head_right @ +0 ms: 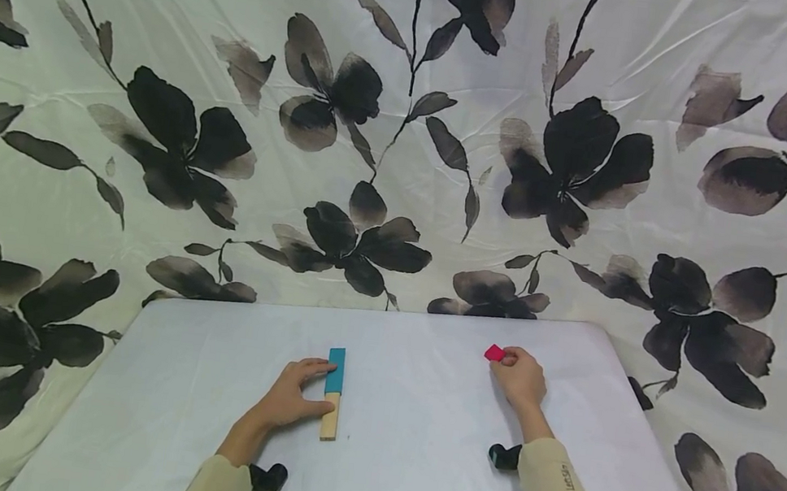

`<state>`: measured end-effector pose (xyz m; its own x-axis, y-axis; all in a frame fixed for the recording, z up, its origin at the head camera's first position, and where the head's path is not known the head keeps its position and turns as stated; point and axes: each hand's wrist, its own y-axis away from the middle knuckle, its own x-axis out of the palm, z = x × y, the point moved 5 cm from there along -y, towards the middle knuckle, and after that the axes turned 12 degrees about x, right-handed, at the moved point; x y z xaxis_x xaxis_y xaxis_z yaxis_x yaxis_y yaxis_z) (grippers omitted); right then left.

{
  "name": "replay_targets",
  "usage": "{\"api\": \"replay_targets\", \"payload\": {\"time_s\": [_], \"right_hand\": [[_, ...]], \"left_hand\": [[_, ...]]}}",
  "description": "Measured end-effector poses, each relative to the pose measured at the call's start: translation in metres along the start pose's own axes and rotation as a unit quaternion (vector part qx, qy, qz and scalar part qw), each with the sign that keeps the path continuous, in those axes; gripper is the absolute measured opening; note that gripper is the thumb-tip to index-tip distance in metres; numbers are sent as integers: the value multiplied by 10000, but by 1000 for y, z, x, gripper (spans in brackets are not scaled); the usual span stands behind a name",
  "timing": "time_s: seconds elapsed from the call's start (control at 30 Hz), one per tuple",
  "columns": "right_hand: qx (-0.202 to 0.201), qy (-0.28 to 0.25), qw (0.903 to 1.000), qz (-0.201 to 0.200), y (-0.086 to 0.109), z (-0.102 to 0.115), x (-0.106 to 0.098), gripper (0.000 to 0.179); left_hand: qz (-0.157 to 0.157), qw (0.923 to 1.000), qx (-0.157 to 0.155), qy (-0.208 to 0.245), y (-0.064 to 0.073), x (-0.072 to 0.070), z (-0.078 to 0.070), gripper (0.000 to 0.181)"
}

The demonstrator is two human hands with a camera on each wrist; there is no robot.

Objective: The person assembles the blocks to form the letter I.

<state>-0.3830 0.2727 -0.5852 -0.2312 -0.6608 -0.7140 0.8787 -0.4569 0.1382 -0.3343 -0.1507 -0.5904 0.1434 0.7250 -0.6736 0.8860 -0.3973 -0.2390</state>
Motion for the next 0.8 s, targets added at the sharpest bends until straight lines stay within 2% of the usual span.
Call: {"api": "replay_targets", "payload": {"time_s": [0.3,0.57,0.8], "right_hand": [[-92,-95,9999,11,-3,7,2,41],[-66,-211,9997,117,2,6,5,40],[-177,-378,9991,120,2,10,8,39]], "left_hand": [[-64,10000,32,-11,-4,-6,-1,66],[65,10000,18,11,0,0,4,68],[-15,10000,63,46,1,2,4,66]]}}
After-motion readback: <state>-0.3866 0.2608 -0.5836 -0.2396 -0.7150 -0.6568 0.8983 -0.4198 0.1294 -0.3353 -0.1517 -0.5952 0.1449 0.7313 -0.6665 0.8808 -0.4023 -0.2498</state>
